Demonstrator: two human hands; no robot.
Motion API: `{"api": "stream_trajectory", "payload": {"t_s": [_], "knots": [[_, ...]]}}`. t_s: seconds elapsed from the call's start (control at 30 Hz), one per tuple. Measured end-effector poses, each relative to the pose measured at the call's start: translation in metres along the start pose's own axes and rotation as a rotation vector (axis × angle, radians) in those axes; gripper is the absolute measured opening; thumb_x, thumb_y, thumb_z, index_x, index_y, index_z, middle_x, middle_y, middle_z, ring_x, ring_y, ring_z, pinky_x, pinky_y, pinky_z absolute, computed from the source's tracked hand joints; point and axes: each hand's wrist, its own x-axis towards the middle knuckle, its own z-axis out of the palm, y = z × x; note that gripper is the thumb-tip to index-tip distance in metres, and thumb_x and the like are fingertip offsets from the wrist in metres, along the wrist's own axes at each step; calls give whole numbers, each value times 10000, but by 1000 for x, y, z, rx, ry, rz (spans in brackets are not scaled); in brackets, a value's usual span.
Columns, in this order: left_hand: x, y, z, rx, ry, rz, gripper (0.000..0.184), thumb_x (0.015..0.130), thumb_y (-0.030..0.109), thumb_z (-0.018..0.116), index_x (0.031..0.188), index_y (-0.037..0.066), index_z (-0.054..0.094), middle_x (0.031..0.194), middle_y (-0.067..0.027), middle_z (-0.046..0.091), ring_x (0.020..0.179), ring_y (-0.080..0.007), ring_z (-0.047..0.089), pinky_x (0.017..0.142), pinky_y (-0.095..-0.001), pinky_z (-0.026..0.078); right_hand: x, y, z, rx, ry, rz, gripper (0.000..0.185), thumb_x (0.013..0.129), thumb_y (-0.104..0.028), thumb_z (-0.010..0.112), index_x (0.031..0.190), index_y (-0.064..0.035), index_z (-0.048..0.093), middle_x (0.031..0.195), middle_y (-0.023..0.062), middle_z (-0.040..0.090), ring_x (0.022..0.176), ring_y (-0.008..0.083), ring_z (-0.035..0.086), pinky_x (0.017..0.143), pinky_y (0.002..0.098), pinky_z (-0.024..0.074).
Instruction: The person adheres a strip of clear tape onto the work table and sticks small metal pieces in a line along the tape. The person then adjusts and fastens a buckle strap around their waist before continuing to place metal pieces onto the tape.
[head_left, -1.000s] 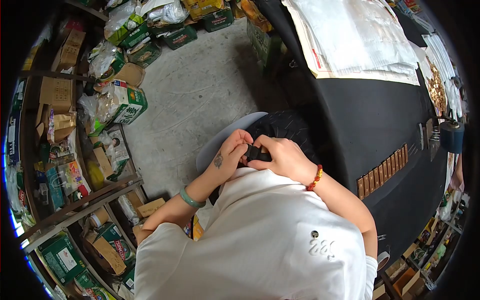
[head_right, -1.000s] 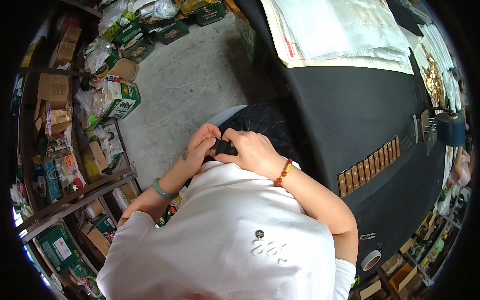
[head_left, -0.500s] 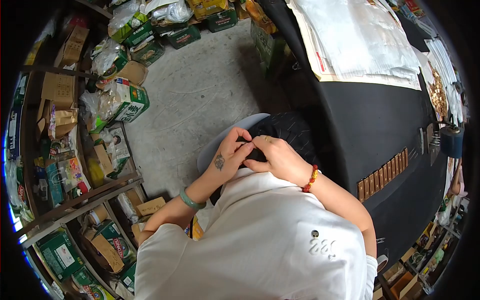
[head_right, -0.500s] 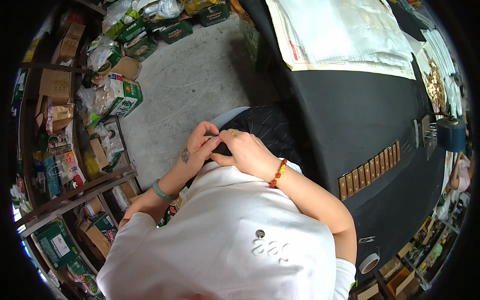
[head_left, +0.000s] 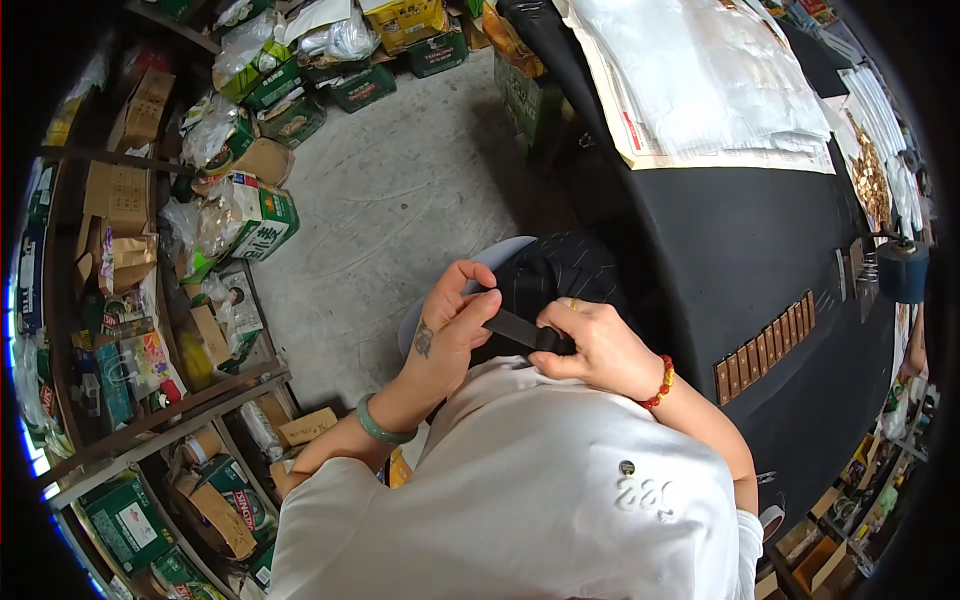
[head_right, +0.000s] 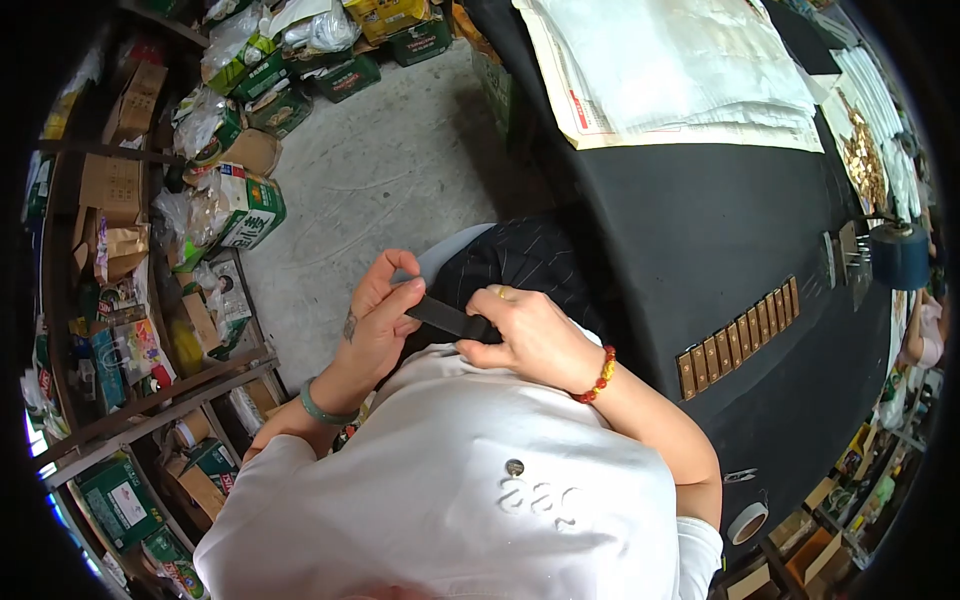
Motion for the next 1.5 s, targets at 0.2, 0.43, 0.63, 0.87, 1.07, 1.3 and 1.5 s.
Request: {"api": "stream_trajectory", "payload": {"t_s": [0.2,0.43,0.63,0.87,1.07,1.3,1.5], "knots": [[11,-2,-14,92,-3,-9,117,897,84,506,1009,107,481,668,45,395,554,-28,287,500,-167,215,-27,22,-12,33,-14,72,202,733,-176,698,789,-8,601,678,55,562,568,168,486,535,263,406],[31,-40,-67,537,9,-183,67,903,107,515,964,90,536,698,22,477,572,-58,380,524,-192,298,-25,46,-14,99,-48,247,196,779,-178,680,837,3,629,694,45,571,576,163,486,538,262,402],[31,-14,-46,1201,-203,-192,139,911,178,524,908,50,578,725,-32,573,598,-125,470,558,-255,365,-33,55,-8,280,121,180,224,819,-196,663,914,6,646,747,73,591,619,182,519,578,276,429],[46,8,17,1375,-412,-92,227,917,234,522,869,21,584,725,-64,612,602,-175,500,578,-314,387,-27,34,-16,52,-73,218,279,831,-229,660,955,19,630,840,117,628,688,224,566,633,298,462],[51,6,22,1201,-388,-209,159,906,168,521,863,30,587,681,-36,581,574,-141,463,552,-283,370,-20,34,-8,-43,-102,189,306,821,-234,664,960,33,611,850,149,650,662,266,584,627,325,481],[41,21,22,1152,-210,42,74,879,65,521,917,31,574,626,-16,537,524,-114,402,510,-252,338,-13,19,-18,16,-103,202,350,811,-272,656,960,41,606,772,177,651,619,317,613,623,356,512],[27,21,5,1112,-186,-59,125,870,34,518,993,30,544,644,-21,524,568,-122,432,547,-263,370,-38,20,-20,-1,-122,206,330,834,-249,636,990,39,594,816,166,644,677,309,617,658,347,509]]}}
